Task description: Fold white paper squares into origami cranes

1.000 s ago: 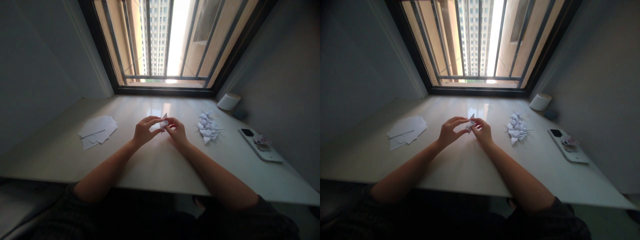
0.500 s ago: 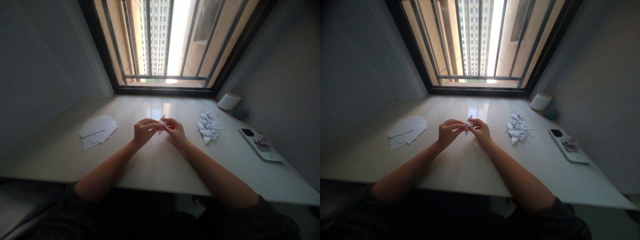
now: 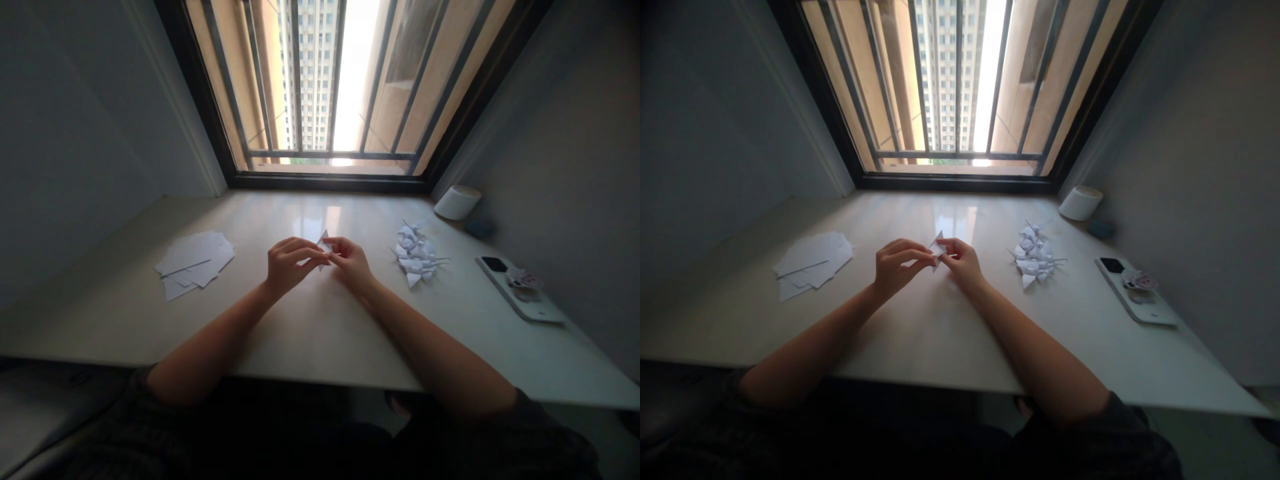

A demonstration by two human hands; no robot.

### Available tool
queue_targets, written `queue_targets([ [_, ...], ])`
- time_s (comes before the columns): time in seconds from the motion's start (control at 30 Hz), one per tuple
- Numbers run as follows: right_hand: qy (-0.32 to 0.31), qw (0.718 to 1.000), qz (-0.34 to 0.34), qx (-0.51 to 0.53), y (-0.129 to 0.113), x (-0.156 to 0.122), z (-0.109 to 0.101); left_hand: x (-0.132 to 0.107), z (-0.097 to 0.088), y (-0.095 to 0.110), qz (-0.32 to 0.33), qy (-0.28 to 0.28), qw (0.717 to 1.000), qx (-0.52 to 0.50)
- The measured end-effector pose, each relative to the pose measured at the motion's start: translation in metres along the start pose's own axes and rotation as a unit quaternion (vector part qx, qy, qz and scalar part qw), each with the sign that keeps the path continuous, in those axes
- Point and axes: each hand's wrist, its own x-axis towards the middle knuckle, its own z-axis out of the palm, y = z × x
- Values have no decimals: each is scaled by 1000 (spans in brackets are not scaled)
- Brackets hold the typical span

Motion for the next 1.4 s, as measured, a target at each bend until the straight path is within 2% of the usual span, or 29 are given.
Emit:
queue_targets([
  [0.1,20,999,-14,21,0,2,-1,1,2,-3,-42,20,999,-8],
  [0.2,29,999,-33,29,-2,1,-1,-1,9,-12,-151,18,987,-47],
  [0.3,35,998,-39,37,-5,-1,1,-5,19,-21,-263,-40,954,-136],
  [0.37,33,998,-41,45,-7,-2,2,-7,24,-24,-279,-75,933,-215],
  [0.43,30,998,-42,47,-7,-2,2,-9,27,-24,-292,-76,913,-275],
  [0.63,34,997,-59,-44,-3,-2,-1,-8,27,-20,-359,-34,858,-366],
  [0.87,-5,994,-85,-72,-7,-4,-2,-7,26,-21,-378,-18,853,-359],
  [1.07,-29,997,-54,-54,-6,-3,-2,-7,26,-20,-368,-5,858,-359],
  [1.23,-60,998,-26,-16,-10,-2,-1,-7,26,-20,-379,6,849,-369],
  [1.4,-37,999,-14,15,-8,-3,0,-7,25,-23,-402,14,832,-383],
])
